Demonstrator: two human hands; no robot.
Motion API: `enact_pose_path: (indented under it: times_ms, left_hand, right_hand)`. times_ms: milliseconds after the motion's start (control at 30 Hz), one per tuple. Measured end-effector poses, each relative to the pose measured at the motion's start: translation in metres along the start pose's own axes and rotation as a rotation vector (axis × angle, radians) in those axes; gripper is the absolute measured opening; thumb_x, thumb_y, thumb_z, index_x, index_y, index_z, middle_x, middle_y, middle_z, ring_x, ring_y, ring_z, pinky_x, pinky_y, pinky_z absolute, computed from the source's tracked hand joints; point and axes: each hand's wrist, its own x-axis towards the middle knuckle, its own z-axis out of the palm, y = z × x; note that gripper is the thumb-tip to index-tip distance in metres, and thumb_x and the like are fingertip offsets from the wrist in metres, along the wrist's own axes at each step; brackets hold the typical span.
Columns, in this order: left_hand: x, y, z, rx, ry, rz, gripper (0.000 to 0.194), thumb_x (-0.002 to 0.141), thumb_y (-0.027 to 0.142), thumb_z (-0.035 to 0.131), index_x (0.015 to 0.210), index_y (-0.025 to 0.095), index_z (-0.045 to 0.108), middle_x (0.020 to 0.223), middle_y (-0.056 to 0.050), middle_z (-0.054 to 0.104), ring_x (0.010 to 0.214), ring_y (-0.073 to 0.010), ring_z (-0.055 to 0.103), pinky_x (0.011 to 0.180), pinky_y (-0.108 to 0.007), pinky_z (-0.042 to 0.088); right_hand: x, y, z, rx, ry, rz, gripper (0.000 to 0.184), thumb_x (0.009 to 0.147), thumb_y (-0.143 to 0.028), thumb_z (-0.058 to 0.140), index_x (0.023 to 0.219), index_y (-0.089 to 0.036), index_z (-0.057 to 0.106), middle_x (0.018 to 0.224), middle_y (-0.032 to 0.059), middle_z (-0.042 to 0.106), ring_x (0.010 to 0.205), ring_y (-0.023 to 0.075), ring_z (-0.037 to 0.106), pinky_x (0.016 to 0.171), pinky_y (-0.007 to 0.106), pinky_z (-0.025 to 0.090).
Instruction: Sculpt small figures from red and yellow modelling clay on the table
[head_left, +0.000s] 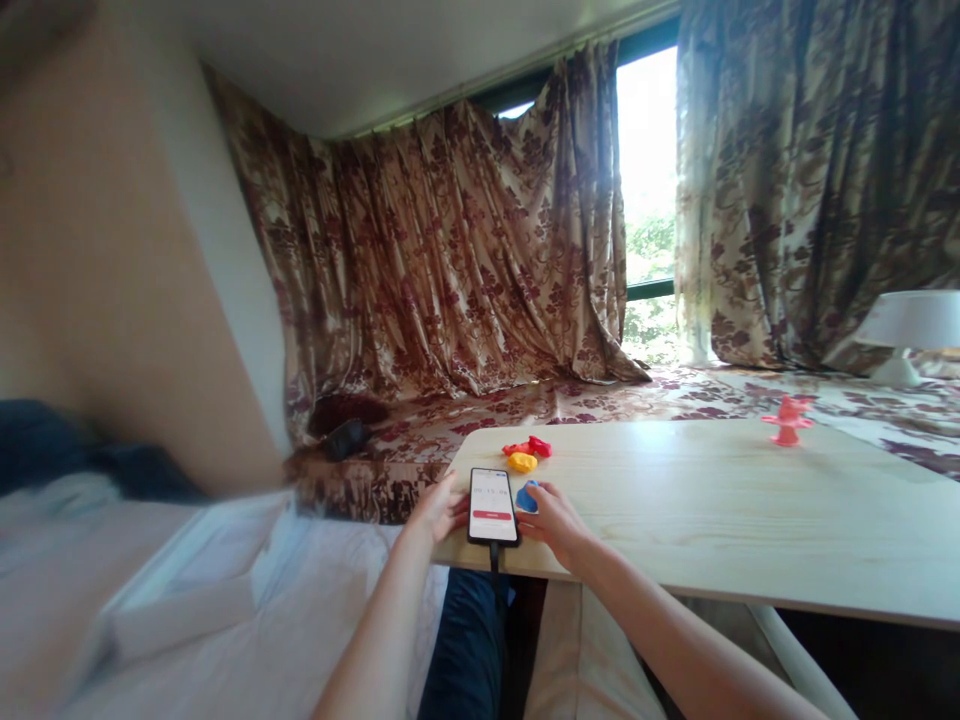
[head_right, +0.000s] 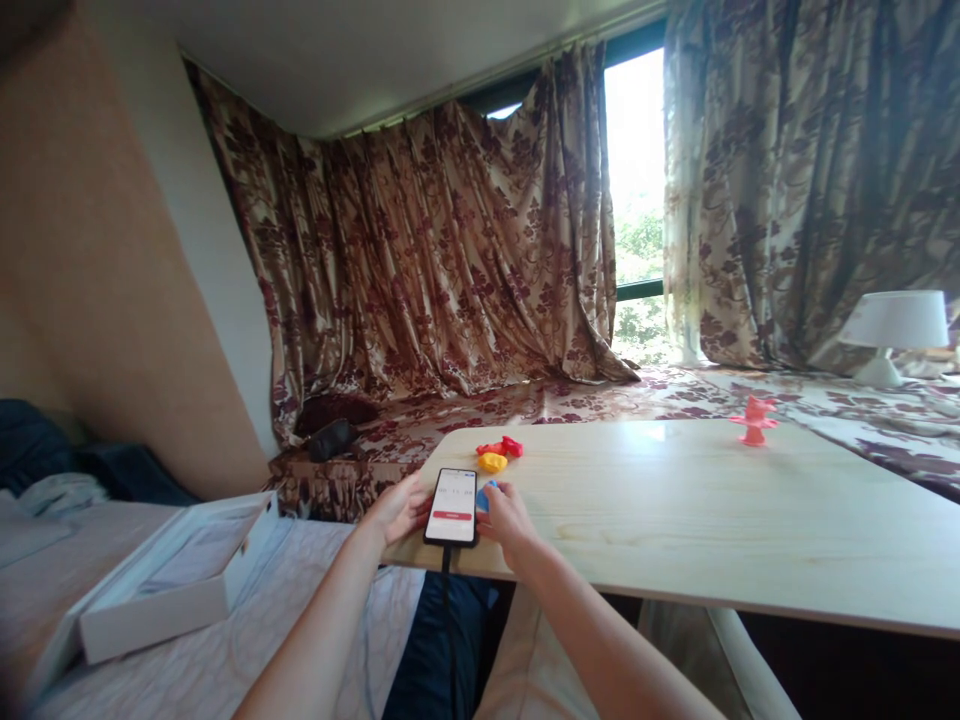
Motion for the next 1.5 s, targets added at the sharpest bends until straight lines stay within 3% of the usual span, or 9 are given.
enact_pose_path:
  times_ms: [200,400,500,700,867,1000,1500]
  left_hand:
    - [0.007,-0.013,0.015,-0.063,-0.046,0.063,0.018,0.078,0.023,0.056,0.081,0.006,0.062,0.058,-0.008,0.067,0.05,-0.0178,0.064,0.05,-0.026,0.05]
    - [-0.005,-0.019,0.012,-0.183,-0.027,0.112,0.02,0.08,0.023,0.052,0.087,0.007,0.062,0.068,-0.009,0.07,0.062,-0.0207,0.068,0.061,-0.032,0.054]
    - [-0.02,-0.021,0.005,-0.249,0.008,0.169,0.025,0.081,0.029,0.051,0.095,0.01,0.06,0.073,-0.009,0.072,0.068,-0.0222,0.069,0.063,-0.034,0.055]
    - [-0.059,-0.011,-0.003,-0.399,0.085,0.365,0.025,0.078,0.031,0.055,0.092,0.011,0.062,0.078,-0.009,0.072,0.074,-0.0245,0.068,0.064,-0.036,0.055]
    - [-0.077,-0.003,-0.001,-0.395,0.077,0.471,0.028,0.071,0.034,0.062,0.087,0.01,0.063,0.077,-0.009,0.072,0.077,-0.0261,0.068,0.065,-0.034,0.055]
    - [-0.082,-0.002,0.0,-0.4,0.054,0.518,0.035,0.066,0.037,0.067,0.089,0.011,0.064,0.079,-0.008,0.072,0.079,-0.0265,0.067,0.065,-0.033,0.054]
    - [-0.093,0.0,0.007,-0.389,-0.017,0.599,0.037,0.068,0.039,0.067,0.092,0.011,0.064,0.08,-0.007,0.072,0.077,-0.0237,0.068,0.067,-0.031,0.052]
  right_hand:
    - [-0.007,0.006,0.004,0.101,-0.048,0.026,0.016,0.074,-0.027,0.052,0.088,-0.022,0.046,0.081,0.0003,0.057,0.073,0.0171,0.063,0.063,0.031,0.05]
    - [-0.011,-0.001,-0.003,0.122,-0.048,-0.038,0.018,0.075,-0.031,0.05,0.091,-0.022,0.047,0.093,0.0035,0.058,0.091,0.0198,0.06,0.068,0.033,0.051]
    - [-0.004,-0.011,-0.019,-0.058,-0.019,-0.191,0.026,0.072,-0.037,0.052,0.092,-0.021,0.052,0.094,0.0041,0.061,0.093,0.0191,0.059,0.073,0.031,0.049]
    - [0.027,-0.022,-0.066,-0.405,0.227,-0.479,0.039,0.072,-0.044,0.046,0.099,-0.016,0.052,0.092,0.0094,0.064,0.09,0.0224,0.059,0.073,0.033,0.048]
    - [0.053,-0.009,-0.105,-0.486,0.363,-0.622,0.048,0.068,-0.048,0.051,0.101,-0.014,0.054,0.09,0.0113,0.064,0.085,0.0254,0.06,0.075,0.038,0.047]
    - [0.063,-0.004,-0.126,-0.483,0.37,-0.621,0.051,0.067,-0.049,0.053,0.104,-0.014,0.054,0.093,0.012,0.063,0.091,0.0271,0.059,0.074,0.04,0.048]
    - [0.06,-0.004,-0.127,-0.432,0.384,-0.644,0.049,0.062,-0.046,0.059,0.099,-0.014,0.059,0.085,0.0084,0.066,0.084,0.0257,0.061,0.069,0.038,0.05]
